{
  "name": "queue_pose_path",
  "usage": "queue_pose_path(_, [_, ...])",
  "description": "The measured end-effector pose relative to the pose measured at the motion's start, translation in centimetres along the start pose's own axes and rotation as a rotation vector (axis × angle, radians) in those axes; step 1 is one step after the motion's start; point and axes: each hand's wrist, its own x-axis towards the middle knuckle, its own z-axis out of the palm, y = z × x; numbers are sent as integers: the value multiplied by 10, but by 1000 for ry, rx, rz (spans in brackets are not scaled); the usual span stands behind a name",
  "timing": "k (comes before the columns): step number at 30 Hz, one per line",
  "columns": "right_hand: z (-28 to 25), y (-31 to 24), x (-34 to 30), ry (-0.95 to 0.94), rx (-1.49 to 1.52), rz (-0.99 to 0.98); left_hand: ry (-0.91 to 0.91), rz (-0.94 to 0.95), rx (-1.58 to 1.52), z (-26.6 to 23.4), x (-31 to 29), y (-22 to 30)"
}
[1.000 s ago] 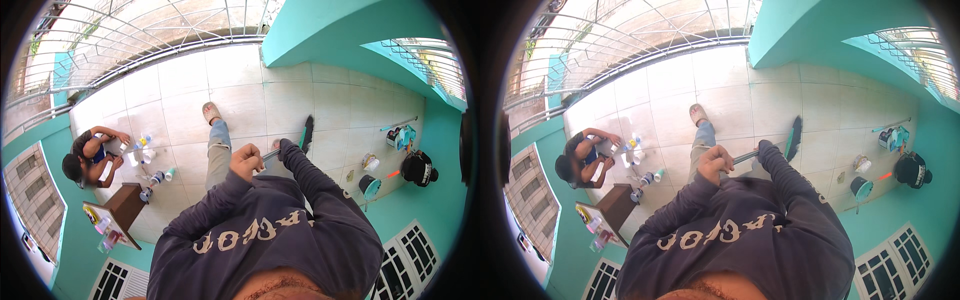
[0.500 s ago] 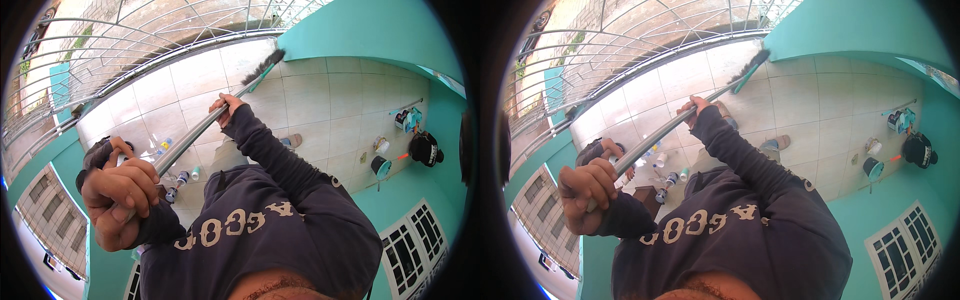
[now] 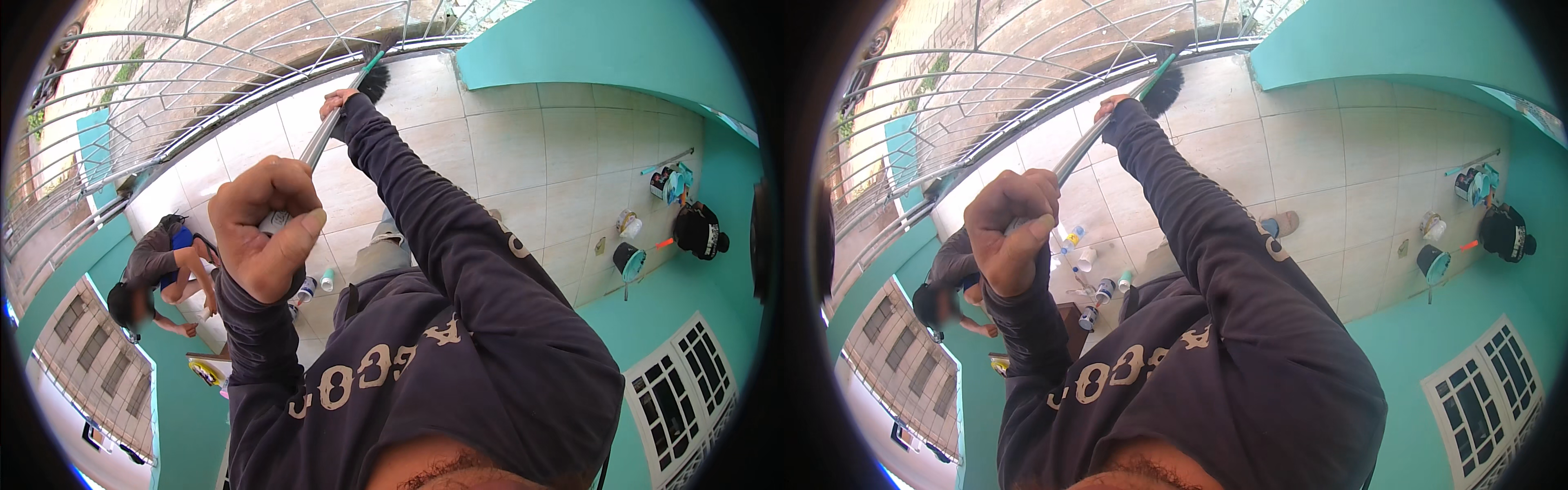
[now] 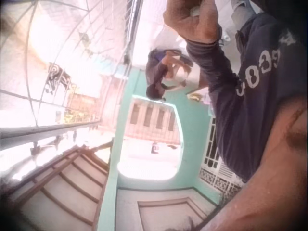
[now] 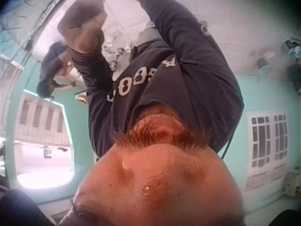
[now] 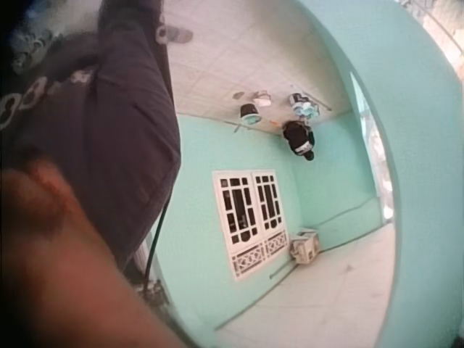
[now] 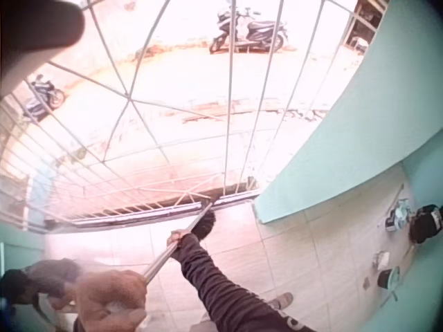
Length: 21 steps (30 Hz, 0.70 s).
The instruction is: The person sweeps a tiled balcony floor with a broom, then kneels to organize paint supplies. They open paint cans, pour paint into a tray, and handle a roller and brush, preparing for painting.
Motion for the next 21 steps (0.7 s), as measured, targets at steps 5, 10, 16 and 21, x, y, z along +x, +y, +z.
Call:
queue_pose_path(5, [20, 113, -95, -99, -126, -294, -412, 309, -19, -28, -24, 65])
queue_pose_path(10, [-92, 96, -108, 385, 149, -321, -452, 72, -61, -23, -21, 41])
queue_pose_path(16, [-66, 50, -107, 737, -399, -192, -342, -64, -30, 21, -47, 14])
queue_pose_path(21, [-48, 6, -103, 144, -126, 47, -417, 91, 58, 64, -51, 1])
